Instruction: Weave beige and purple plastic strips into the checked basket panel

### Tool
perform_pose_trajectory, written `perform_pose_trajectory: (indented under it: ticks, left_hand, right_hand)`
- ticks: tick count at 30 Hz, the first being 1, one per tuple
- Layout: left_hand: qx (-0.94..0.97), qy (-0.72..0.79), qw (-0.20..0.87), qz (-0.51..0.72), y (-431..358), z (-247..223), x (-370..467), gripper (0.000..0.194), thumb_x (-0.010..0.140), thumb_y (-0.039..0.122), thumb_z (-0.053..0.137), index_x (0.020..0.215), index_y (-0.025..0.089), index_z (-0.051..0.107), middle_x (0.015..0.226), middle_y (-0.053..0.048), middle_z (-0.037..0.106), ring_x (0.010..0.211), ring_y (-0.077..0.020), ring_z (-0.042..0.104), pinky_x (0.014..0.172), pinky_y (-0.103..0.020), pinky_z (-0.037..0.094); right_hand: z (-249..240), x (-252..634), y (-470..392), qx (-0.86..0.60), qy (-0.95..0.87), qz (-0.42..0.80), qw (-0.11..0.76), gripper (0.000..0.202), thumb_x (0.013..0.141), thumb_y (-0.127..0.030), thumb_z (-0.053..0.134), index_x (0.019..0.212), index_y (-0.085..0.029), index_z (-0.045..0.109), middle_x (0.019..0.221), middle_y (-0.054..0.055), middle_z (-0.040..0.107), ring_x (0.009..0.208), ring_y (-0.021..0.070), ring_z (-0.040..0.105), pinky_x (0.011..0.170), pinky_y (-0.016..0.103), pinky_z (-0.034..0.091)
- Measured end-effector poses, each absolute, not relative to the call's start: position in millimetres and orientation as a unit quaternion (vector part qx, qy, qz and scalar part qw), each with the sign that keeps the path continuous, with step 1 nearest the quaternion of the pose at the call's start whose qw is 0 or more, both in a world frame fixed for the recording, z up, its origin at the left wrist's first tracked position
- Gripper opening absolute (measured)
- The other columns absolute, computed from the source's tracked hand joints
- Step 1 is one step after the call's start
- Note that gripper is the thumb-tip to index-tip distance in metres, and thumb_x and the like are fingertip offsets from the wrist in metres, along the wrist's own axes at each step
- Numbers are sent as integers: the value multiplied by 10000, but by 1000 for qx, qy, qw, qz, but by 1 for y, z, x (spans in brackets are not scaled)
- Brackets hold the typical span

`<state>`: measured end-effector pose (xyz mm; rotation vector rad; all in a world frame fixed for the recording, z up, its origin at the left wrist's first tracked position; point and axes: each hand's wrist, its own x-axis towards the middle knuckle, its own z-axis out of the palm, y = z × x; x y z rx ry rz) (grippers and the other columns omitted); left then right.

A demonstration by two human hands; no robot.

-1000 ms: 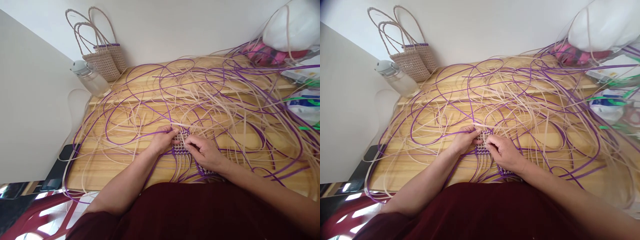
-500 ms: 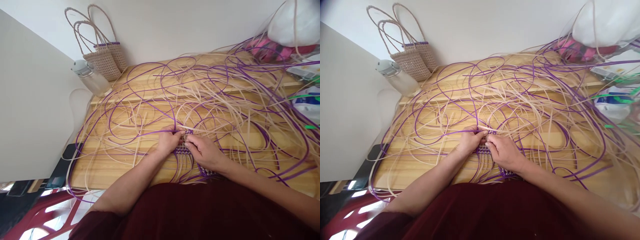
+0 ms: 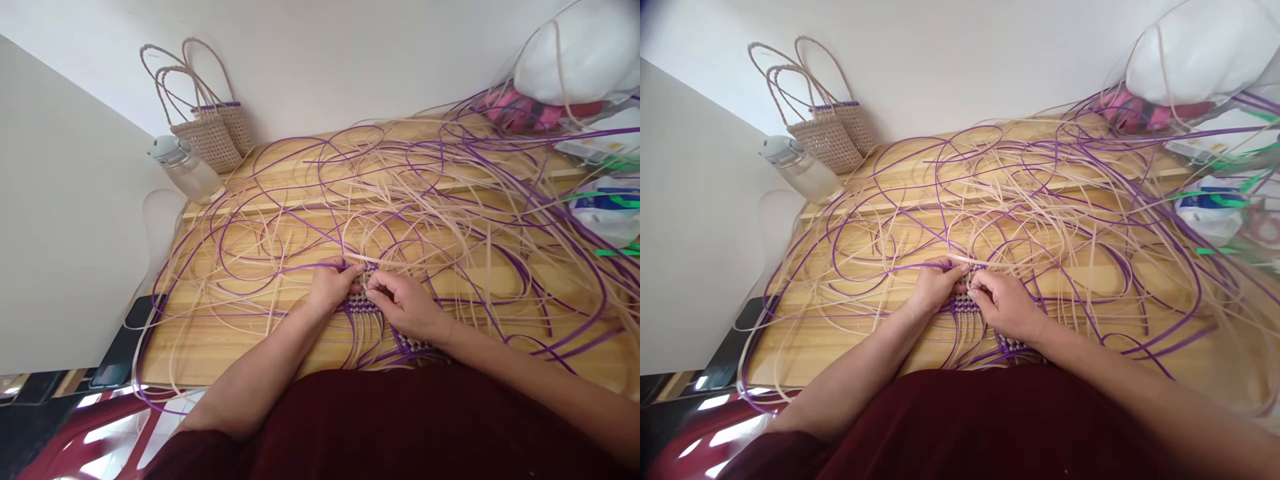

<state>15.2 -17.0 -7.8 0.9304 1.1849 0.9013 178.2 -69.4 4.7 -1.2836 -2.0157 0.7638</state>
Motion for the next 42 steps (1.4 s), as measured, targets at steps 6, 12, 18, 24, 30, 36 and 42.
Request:
perform_pose_trajectory:
  ticks: [6, 12, 18, 24, 30, 36, 42]
  left_hand:
    - [407, 498, 656, 394, -18, -4, 13, 255, 650, 280, 822, 750, 109, 660, 694, -8, 646, 585, -86, 602, 538, -195, 555]
    - [386, 465, 685, 407, -17, -4, 9, 333, 597, 304, 862, 765, 104, 656, 703, -20, 669, 600, -88, 623, 550, -178, 545]
    - [394, 478, 664, 418, -14, -9, 10, 295, 576, 262, 857, 754, 106, 682, 707, -21, 675, 601, -95, 634, 553, -186, 551]
    - [413, 465, 666, 412, -15, -4, 9, 265, 598, 278, 834, 727, 115, 670, 717, -14, 671, 610, -95, 631, 548, -183, 531]
    - [437, 469, 662, 388, -13, -4, 6, 246, 628, 281, 817, 736, 118, 669, 701, -10, 652, 591, -84, 599, 558, -192, 533]
    - [414, 497, 667, 369, -11, 0, 8, 263, 621, 296, 839, 693, 119, 658, 686, -11, 633, 568, -74, 573, 531, -188, 518]
    - [393, 478, 702, 353, -8, 4, 3, 335, 644, 375, 846, 764, 111, 677, 780, -26, 637, 669, -85, 595, 617, -207, 564]
  right_hand:
    - [11, 182, -63, -471, -783, 320, 251, 188, 906, -248, 518, 732, -179, 504, 613, -41, 492, 558, 90, 412, 575, 242, 308]
    - [25, 176, -46, -529, -726, 321, 300, 188, 919, -313, 504, 907, -183, 640, 771, 7, 645, 691, 126, 552, 659, 256, 393]
    - [23, 173, -20, -572, -676, 363, 289, 191, 859, -330, 565, 844, -179, 682, 762, 16, 669, 664, 128, 568, 597, 245, 408]
    - [36, 170, -6, -558, -617, 492, 257, 159, 836, -309, 627, 904, -167, 606, 663, 4, 636, 506, 110, 566, 469, 216, 419]
    - [49, 173, 6, -523, -689, 426, 265, 153, 796, -273, 683, 711, -164, 619, 611, -4, 612, 541, 98, 540, 510, 213, 391]
    - [81, 181, 77, -586, -516, 337, 526, 242, 842, -108, 568, 657, -194, 438, 529, -58, 435, 452, 59, 410, 440, 198, 297]
    - [66, 178, 71, -566, -541, 524, 336, 266, 937, -395, 550, 808, -165, 582, 631, -4, 552, 391, 42, 392, 347, 196, 227]
